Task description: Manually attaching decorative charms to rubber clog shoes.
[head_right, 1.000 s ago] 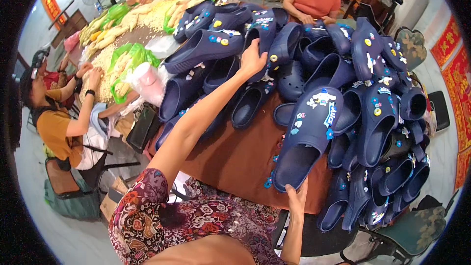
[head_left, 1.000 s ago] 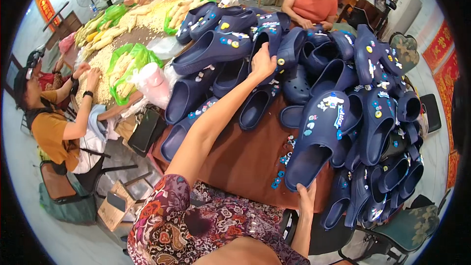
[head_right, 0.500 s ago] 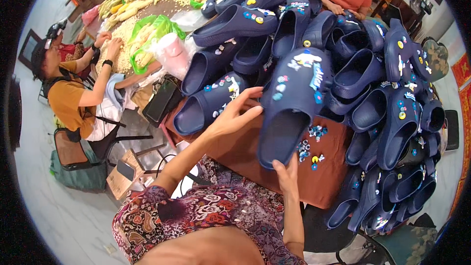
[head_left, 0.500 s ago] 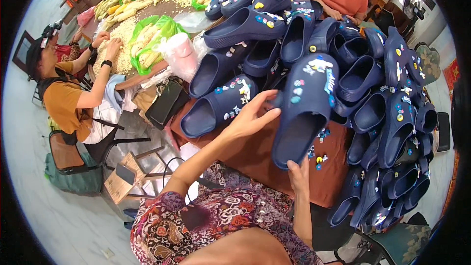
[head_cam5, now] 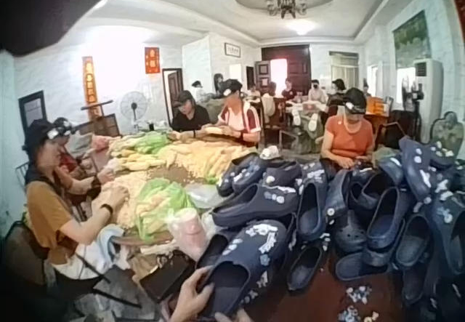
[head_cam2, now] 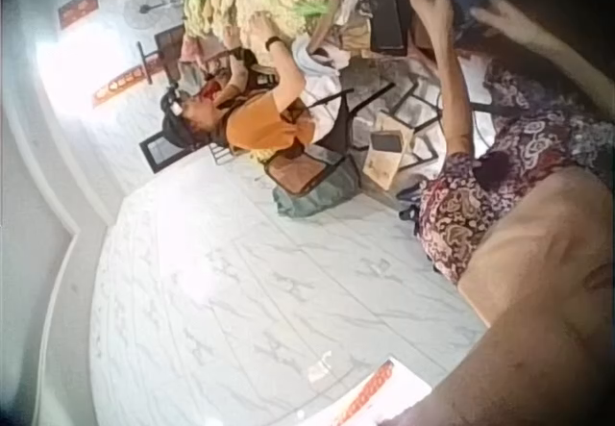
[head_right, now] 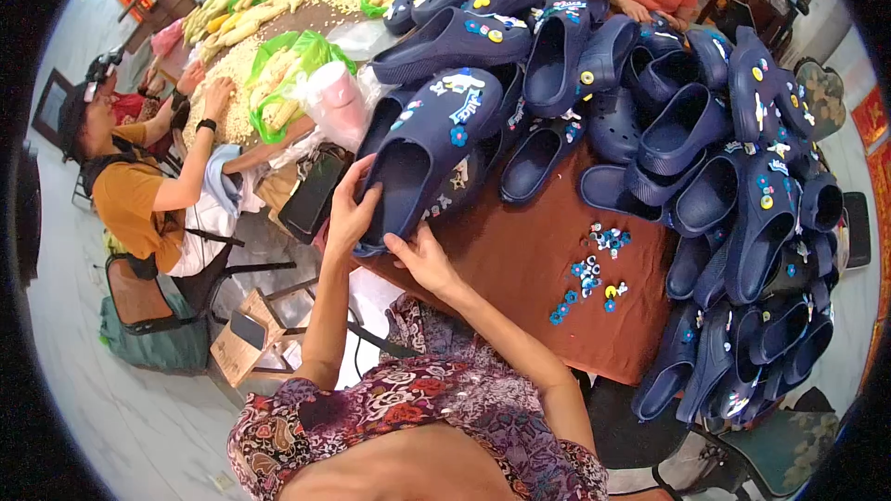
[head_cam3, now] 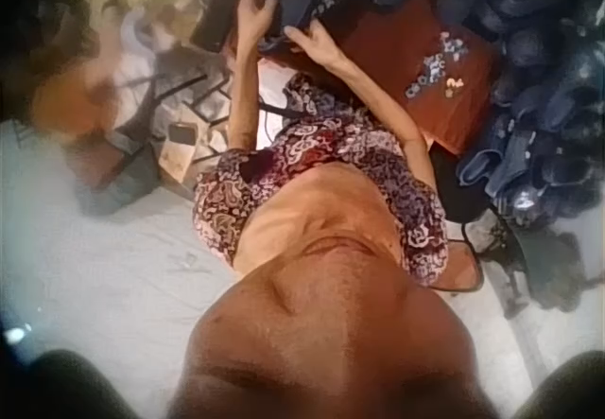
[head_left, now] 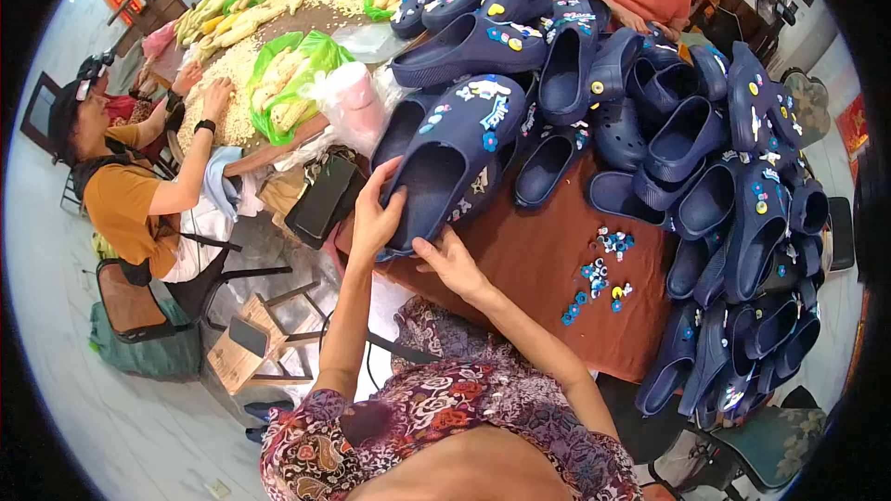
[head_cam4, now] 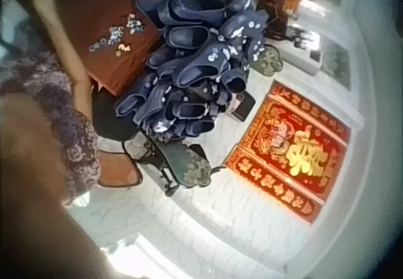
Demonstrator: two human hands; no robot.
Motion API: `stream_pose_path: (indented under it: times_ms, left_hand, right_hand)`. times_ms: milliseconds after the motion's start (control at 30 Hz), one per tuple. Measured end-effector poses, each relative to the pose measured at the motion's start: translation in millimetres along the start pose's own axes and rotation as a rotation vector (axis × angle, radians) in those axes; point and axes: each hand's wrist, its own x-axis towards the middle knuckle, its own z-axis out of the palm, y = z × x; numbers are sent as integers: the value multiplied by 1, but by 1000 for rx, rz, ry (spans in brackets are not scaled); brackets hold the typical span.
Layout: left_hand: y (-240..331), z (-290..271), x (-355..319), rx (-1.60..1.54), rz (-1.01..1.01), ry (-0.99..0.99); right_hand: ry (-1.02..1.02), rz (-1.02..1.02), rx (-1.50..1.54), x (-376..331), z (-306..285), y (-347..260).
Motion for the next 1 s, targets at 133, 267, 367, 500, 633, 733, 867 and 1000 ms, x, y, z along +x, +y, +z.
stream_pose_path:
  times_ms: [133,267,367,500,633,733,867,1000]
  left_hand:
    - [1,-2,16,4,-56,64]
    - [5,-23,47,175,-125,49]
    - [-8,-33,56,268,-180,40]
    - [-4,-21,45,480,-73,53]
    - [-6,-23,41,543,-12,94]
    - [-2,-26,38,517,58,142]
    - [7,-32,35,531,-1,87]
    - [14,-30,26,498,137,190]
  right_hand:
    - [152,-83,-124,-3,-14,1]
    - [270,-239,-148,8,-30,-9]
    - [312,-346,-232,20,-32,-16]
    - [335,-327,-184,26,-42,-6]
    - [344,-331,-169,22,-49,-8]
    - [368,-354,-191,22,-48,-10]
    - [350,-314,-200,18,-49,-5]
    - [368,-309,-280,-4,-60,2]
